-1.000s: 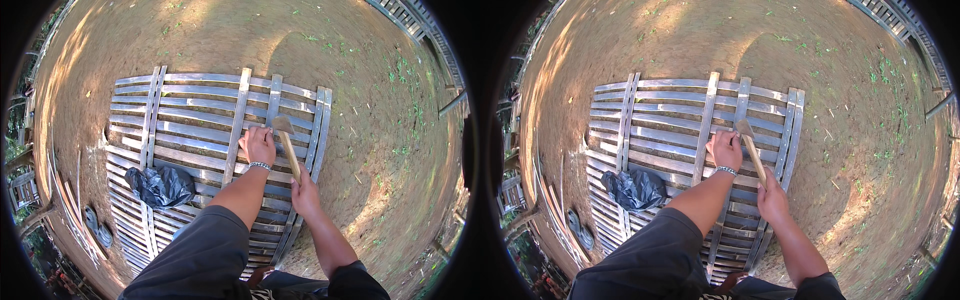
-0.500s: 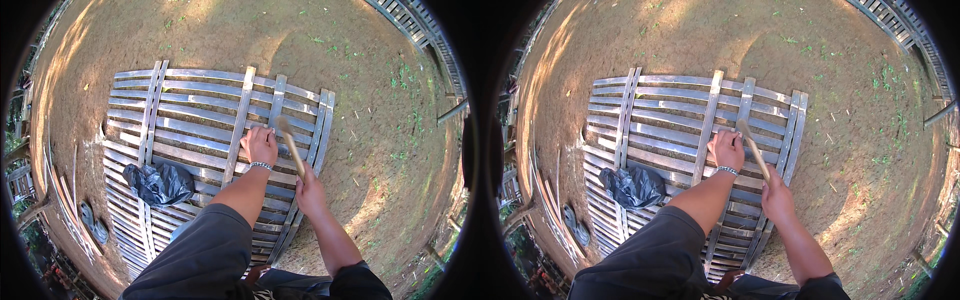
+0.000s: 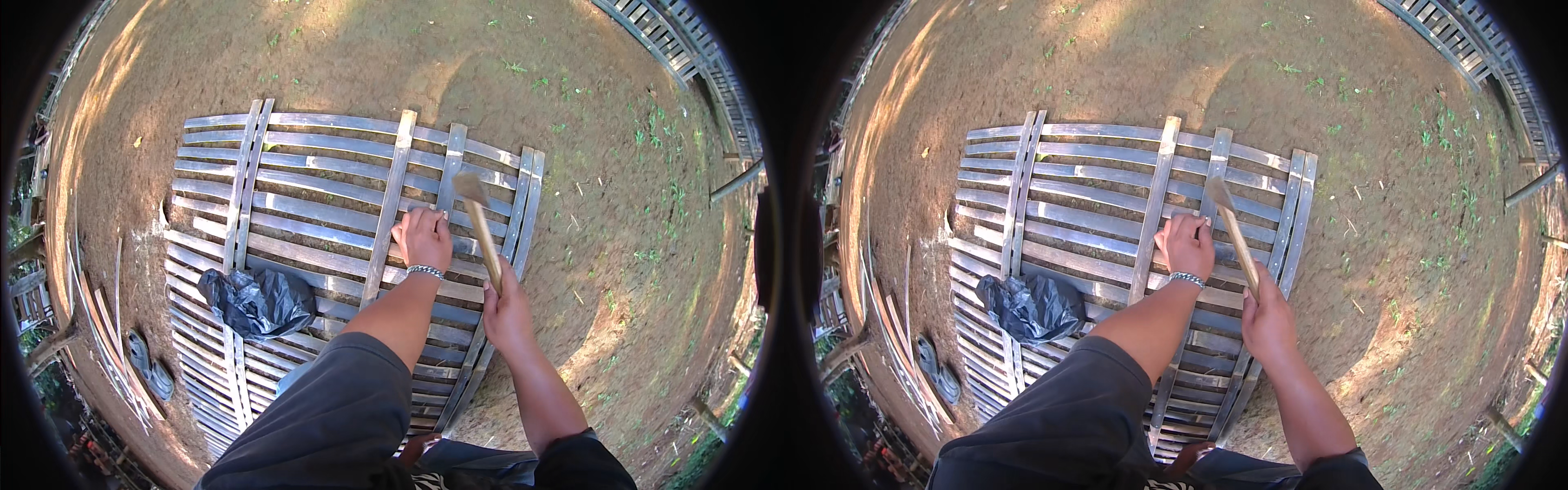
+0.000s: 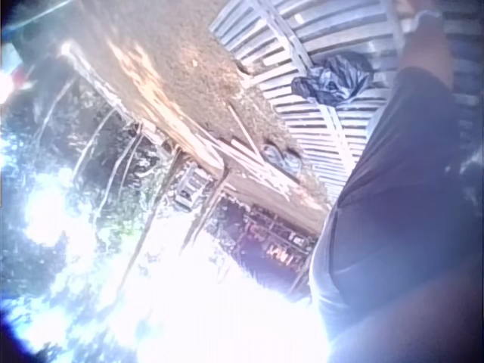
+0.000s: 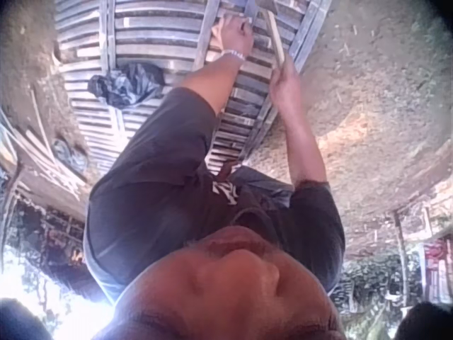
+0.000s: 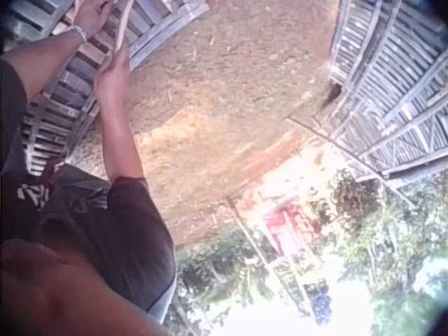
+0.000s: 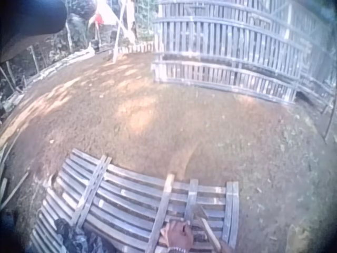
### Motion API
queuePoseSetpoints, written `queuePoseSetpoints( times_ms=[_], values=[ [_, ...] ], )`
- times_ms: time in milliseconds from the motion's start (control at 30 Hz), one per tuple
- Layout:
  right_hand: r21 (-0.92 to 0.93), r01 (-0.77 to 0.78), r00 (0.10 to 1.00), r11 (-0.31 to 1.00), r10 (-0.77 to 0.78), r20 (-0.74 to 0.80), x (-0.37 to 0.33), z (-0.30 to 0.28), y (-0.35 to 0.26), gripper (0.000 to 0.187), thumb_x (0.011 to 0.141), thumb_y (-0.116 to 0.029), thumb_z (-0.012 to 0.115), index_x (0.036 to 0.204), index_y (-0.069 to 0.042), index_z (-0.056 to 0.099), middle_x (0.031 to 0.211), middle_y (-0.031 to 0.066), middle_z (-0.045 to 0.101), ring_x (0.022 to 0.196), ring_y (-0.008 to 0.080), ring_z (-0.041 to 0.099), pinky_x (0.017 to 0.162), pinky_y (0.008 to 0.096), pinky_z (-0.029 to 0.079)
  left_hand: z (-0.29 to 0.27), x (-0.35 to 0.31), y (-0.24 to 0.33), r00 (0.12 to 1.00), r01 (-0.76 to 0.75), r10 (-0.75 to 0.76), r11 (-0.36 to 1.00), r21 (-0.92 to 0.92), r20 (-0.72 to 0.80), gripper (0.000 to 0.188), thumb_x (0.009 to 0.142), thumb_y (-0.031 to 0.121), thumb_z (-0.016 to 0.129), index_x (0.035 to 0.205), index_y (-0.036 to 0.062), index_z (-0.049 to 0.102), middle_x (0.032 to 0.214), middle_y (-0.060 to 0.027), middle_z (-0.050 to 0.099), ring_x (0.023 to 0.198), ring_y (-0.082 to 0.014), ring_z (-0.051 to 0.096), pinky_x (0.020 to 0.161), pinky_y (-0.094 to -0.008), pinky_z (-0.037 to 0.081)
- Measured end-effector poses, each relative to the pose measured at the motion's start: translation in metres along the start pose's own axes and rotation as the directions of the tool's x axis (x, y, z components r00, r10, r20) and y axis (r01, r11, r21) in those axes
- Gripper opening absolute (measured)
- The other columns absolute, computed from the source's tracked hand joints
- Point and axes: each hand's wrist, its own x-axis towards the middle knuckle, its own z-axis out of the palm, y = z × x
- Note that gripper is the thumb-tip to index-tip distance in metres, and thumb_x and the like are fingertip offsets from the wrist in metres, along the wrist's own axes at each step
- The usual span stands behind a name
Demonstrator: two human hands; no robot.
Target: The person sits on a wooden pallet structure outdoors and uses a hammer to drive nails into the wooden slats. They repeatedly pick up nails from a black plastic bag and hammer them into the wood to secure the slats together.
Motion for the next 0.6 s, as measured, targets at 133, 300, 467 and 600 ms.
queuePoseSetpoints(
  times_ms=[133, 300, 467, 600],
  values=[
    [-0.044, -0.018, 0.999, 0.999, 0.019, 0.034, -0.005, 0.005, 0.007, 0.051, 0.101, -0.011, 0.058, 0.151, -0.009, 0.045, 0.115, 0.0305, 0.069, 0.102, 0.0508, 0.069, 0.084, 0.0550, 0.056, -0.002, 0.000, 0.001, 0.999, 0.017, -0.017, 1.000, 0.014, 0.033, 0.004, 0.088, 0.015, 0.070, 0.092, 0.0139, 0.072, 0.100, -0.0031, 0.068, 0.102, -0.0249, 0.062, 0.093, -0.0439, 0.039],
    [0.055, -0.029, 0.999, 0.998, 0.030, -0.032, -0.007, 0.004, 0.012, 0.051, 0.101, -0.011, 0.058, 0.150, -0.008, 0.044, 0.112, 0.0305, 0.069, 0.100, 0.0511, 0.069, 0.082, 0.0556, 0.056, -0.001, -0.001, -0.001, 1.000, -0.007, 0.007, 1.000, 0.011, 0.016, 0.005, 0.088, 0.015, 0.070, 0.093, 0.0138, 0.072, 0.101, -0.0033, 0.069, 0.104, -0.0247, 0.062, 0.094, -0.0438, 0.039],
    [-0.093, -0.110, 0.986, 0.990, 0.121, 0.111, -0.008, 0.007, 0.008, 0.051, 0.100, -0.008, 0.059, 0.149, -0.009, 0.044, 0.115, 0.0315, 0.068, 0.102, 0.0515, 0.068, 0.084, 0.0551, 0.056, -0.002, -0.001, 0.000, 0.999, 0.011, -0.012, 1.000, 0.013, 0.044, 0.005, 0.088, 0.015, 0.070, 0.093, 0.0141, 0.072, 0.101, -0.0036, 0.069, 0.106, -0.0248, 0.062, 0.095, -0.0440, 0.039],
    [0.037, -0.037, 0.999, 0.999, 0.037, 0.005, -0.013, 0.015, 0.014, 0.050, 0.100, -0.008, 0.058, 0.148, -0.010, 0.045, 0.115, 0.0318, 0.068, 0.103, 0.0515, 0.067, 0.085, 0.0559, 0.056, 0.001, 0.000, -0.003, 0.999, -0.035, 0.035, 0.999, -0.014, -0.036, 0.003, 0.087, 0.013, 0.071, 0.090, 0.0132, 0.071, 0.098, -0.0044, 0.069, 0.101, -0.0258, 0.063, 0.093, -0.0439, 0.038]
  ],
)
